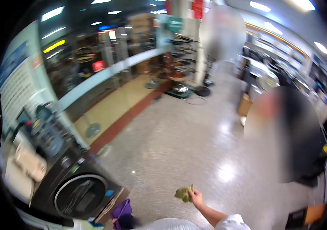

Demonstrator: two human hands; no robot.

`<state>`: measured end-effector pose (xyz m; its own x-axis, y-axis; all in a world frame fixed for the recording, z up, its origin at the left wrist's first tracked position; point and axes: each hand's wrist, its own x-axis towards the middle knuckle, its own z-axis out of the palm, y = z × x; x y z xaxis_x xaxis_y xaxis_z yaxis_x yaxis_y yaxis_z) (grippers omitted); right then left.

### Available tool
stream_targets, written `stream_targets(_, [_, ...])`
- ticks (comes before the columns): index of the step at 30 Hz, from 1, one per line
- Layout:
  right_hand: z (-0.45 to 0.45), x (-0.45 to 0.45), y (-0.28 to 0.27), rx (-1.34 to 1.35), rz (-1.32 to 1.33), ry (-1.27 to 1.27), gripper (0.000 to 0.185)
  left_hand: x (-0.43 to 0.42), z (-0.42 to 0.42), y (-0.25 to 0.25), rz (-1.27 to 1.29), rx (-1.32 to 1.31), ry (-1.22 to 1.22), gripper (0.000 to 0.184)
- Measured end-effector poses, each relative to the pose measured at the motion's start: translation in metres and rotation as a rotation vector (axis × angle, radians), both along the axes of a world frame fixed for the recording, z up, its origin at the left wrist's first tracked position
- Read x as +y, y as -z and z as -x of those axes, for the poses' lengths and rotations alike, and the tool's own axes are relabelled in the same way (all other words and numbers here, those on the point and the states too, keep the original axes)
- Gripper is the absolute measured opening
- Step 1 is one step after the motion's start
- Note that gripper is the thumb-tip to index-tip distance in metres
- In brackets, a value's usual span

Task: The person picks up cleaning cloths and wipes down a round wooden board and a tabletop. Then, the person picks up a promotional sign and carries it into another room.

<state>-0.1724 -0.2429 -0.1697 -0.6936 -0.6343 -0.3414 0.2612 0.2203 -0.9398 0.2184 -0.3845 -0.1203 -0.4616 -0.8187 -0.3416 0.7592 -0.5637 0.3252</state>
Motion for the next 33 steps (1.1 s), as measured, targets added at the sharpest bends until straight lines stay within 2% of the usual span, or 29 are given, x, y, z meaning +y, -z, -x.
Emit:
stream_targets(1, [0.035, 0.007, -0.008, -0.01, 0.07, 0.065, 0.02, -0.007, 0.031, -0.001, -0.004, -0.006, 0.052, 0.05])
stream_targets(4, [0.123, 0.034, -0.013, -0.047, 0.058, 0.261, 0.02, -0.038, 0.104, 0.0, -0.016, -0.018, 0.177, 0.05])
stream_targets(7, [0.21, 0.058, 0.046, -0.067, -0.104, 0.531, 0.023, -0.095, 0.194, 0.004, -0.005, -0.021, 0.285, 0.049])
stream_targets(10, [0.266, 0.085, 0.074, -0.085, -0.271, 0.701, 0.028, -0.163, 0.295, 0.014, -0.001, 0.0, 0.356, 0.049])
stream_targets(12, [0.293, 0.113, 0.083, -0.112, -0.689, 0.62, 0.026, -0.21, 0.359, 0.028, 0.0, 0.02, 0.408, 0.048])
stream_targets(13, [0.307, 0.133, 0.112, -0.285, -0.726, 0.638, 0.026, -0.233, 0.395, 0.032, 0.002, 0.04, 0.434, 0.048])
stream_targets(14, [0.317, 0.157, 0.136, -0.18, -0.88, 0.528, 0.026, -0.255, 0.435, 0.035, 0.0, 0.07, 0.463, 0.048])
stream_targets(15, [0.325, 0.152, 0.101, -0.084, -1.101, 0.447, 0.023, -0.274, 0.477, 0.037, -0.003, 0.112, 0.493, 0.048])
stream_targets(17, [0.348, 0.203, 0.164, 0.565, -1.384, -0.229, 0.021, -0.308, 0.561, 0.037, -0.006, 0.19, 0.557, 0.047])
stream_targets(18, [0.366, 0.204, 0.151, 0.41, -1.372, -0.174, 0.02, -0.325, 0.605, 0.032, -0.01, 0.227, 0.596, 0.047])
stream_targets(21, [0.404, 0.181, 0.138, -0.008, -1.322, 0.05, 0.02, -0.373, 0.745, 0.006, -0.007, 0.055, 0.63, 0.043])
stream_targets(23, [0.437, 0.161, 0.14, -0.138, -1.297, 0.162, 0.021, -0.391, 0.837, -0.029, 0.041, -0.037, 0.646, 0.04])
stream_targets(25, [0.486, 0.133, 0.149, -0.193, -1.28, 0.215, 0.022, -0.404, 0.927, -0.041, 0.079, -0.042, 0.67, 0.04])
stream_targets(26, [0.517, 0.119, 0.157, -0.201, -1.267, 0.225, 0.023, -0.432, 0.961, -0.014, 0.068, 0.137, 0.784, 0.04])
stream_targets(29, [0.632, 0.063, 0.171, -0.154, -1.244, 0.225, 0.025, -0.464, 1.079, 0.003, 0.421, 0.079, 0.702, 0.039])
stream_targets(31, [0.719, 0.024, 0.18, -0.005, -1.257, 0.152, 0.026, -0.508, 1.141, 0.009, 0.572, -0.089, 0.644, 0.039])
stream_targets(33, [0.822, -0.033, 0.179, 0.266, -1.3, 0.07, 0.027, -0.542, 1.204, 0.025, 0.685, -0.241, 0.594, 0.04])
